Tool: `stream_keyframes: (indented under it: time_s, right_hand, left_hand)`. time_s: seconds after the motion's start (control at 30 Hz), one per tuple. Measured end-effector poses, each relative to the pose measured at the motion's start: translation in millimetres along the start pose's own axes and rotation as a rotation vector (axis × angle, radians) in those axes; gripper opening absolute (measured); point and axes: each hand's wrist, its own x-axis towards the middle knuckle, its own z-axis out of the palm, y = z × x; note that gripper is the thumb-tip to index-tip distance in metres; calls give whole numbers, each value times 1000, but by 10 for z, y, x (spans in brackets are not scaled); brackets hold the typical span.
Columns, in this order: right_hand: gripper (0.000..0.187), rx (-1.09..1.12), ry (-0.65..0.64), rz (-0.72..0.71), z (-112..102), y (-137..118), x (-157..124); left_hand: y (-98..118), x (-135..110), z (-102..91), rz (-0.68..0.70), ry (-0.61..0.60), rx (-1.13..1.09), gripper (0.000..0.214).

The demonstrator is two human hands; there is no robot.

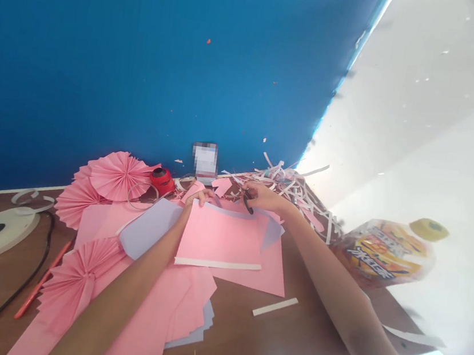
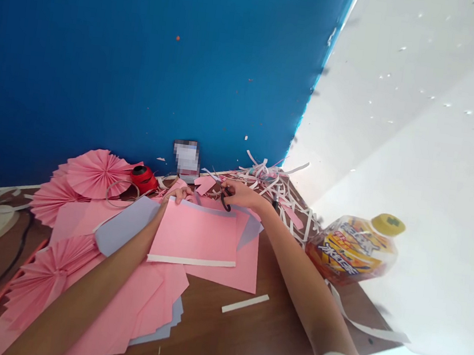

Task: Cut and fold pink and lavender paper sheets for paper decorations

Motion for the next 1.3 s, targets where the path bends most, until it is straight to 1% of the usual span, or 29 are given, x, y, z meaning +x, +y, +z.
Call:
stream_keyframes:
  time_s: [0.1,0.17,0.23,0.3,0.37,0.5,0.57,0.7,0.8,0.9,0.97,1.13,1.23,1.3]
  right_hand:
    - [28,-37,-123,-4,31,-66,-45]
    - [27,-83,-164,-29,55,-94,-54]
    - [27,-138,-174,-70,77,-97,-42]
    - [29,-173,-157,-101,94,-75,-14]
    - [31,-167,-99,-118,107,-38,20]
    - [30,-84,49,-113,119,16,68]
    - [27,-56,73,-72,120,11,71]
    - [28,-57,97,-19,112,-35,45]
    - [31,-32,89,-46,110,-73,23]
    - [31,-6,4,-106,133,-113,11]
    - [29,-59,-20,-161,164,-146,5]
    - [24,-367,56,-298,250,-230,-22]
    - [27,-484,56,-331,290,-258,-40]
    - [28,-507,33,-333,312,-267,-47]
  left_hand:
    - [-21,23,-18,4,-27,-24,46]
    - [-27,42,-11,2,-11,-10,50]
    - [-30,61,11,-8,28,24,52]
    - [-30,74,37,-24,61,49,52]
    - [-28,77,58,-21,58,60,50]
    - [-28,56,96,1,-71,92,39]
    - [-36,41,127,-1,-96,107,34]
    - [-52,23,190,-54,-35,93,30]
    - [-29,25,209,-98,41,82,44]
    - [22,29,219,-159,78,110,64]
    - [53,26,234,-183,69,135,68]
    - [76,8,269,-175,37,140,54]
    - [59,19,249,-138,60,144,47]
    - [38,39,211,-103,58,156,45]
